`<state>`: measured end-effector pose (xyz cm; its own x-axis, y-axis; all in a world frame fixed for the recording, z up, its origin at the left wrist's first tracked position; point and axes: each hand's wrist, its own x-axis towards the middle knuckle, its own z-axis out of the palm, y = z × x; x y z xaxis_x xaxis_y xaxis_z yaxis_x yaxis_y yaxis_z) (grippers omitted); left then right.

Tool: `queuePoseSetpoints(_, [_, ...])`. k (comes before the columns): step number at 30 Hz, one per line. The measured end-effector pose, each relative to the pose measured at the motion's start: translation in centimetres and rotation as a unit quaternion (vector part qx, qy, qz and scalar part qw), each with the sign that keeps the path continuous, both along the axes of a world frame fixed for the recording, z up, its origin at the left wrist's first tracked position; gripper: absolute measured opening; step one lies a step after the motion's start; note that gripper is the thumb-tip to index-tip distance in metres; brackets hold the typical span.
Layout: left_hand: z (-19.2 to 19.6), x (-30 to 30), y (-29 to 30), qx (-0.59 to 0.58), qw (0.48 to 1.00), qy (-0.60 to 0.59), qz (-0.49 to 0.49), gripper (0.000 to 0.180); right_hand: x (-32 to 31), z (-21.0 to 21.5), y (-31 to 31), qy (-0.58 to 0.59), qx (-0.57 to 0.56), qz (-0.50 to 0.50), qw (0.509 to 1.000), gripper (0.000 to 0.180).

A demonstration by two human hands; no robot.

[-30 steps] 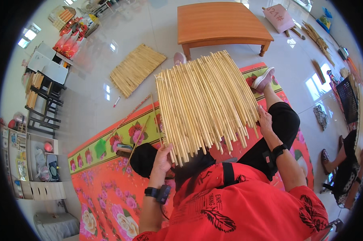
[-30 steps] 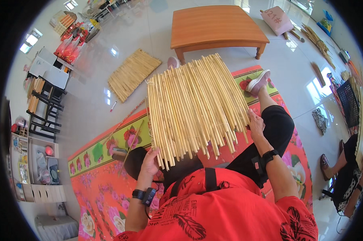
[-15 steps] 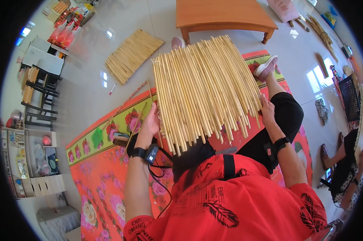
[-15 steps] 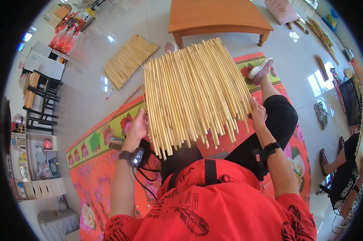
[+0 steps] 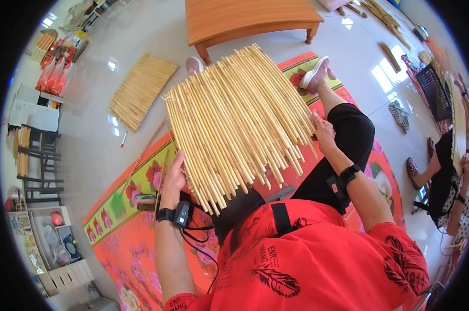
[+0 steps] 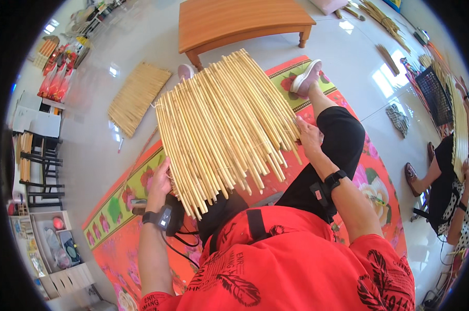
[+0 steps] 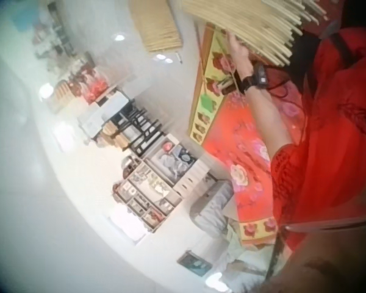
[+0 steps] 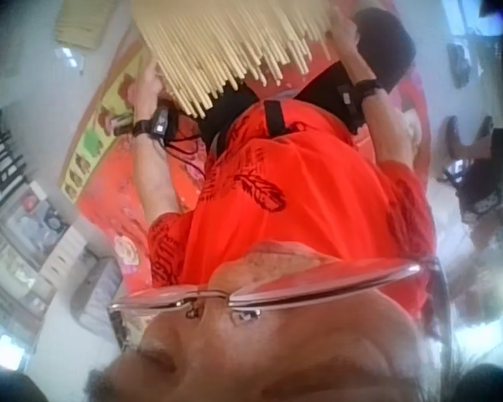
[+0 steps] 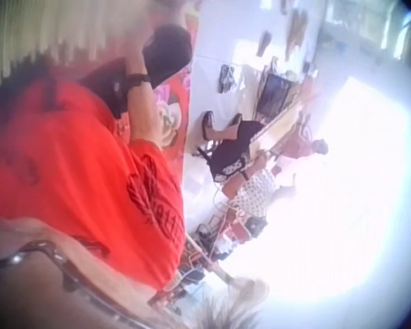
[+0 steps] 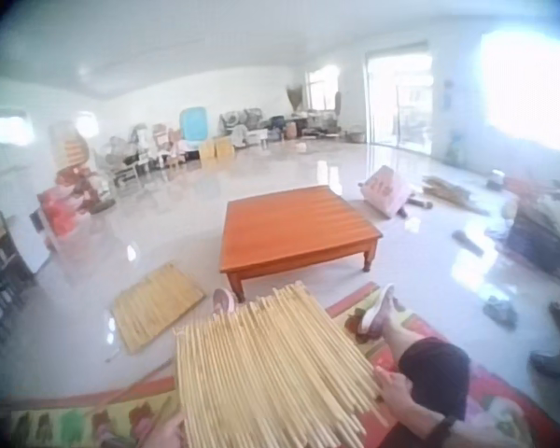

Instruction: The person is weaving a bamboo mat by hand, using a needle and thread to secure the bamboo strips together. They adjust the mat and continue weaving throughout the clip.

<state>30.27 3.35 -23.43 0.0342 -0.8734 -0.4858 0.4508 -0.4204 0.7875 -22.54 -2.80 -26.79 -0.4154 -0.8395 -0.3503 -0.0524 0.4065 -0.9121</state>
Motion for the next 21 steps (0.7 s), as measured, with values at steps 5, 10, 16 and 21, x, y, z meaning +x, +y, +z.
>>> queuePoseSetpoints(5, [0.5,0.0,0.1,0.040,0.999,-0.022,-0.013,0.040,0.3,1.2,0.4,-0.077,-0.030,0.011,0.996,0.053])
queuePoseSetpoints(10, [1.0,-0.8,0.0,0.032,0.999,-0.034,-0.027,0.039,-0.1,0.7,0.1,-0.011,-0.008,-0.004,1.000,0.051])
queuePoseSetpoints(16, [0.9,0.1,0.0,0.067,0.996,-0.052,-0.020,0.035,0.3,0.6,0.2,-0.052,-0.018,0.016,0.998,0.051])
queuePoseSetpoints(21, [0.8,-0.2,0.1,0.054,0.997,-0.055,-0.003,0.035,0.1,0.6,0.0,-0.033,-0.019,0.013,0.999,0.051])
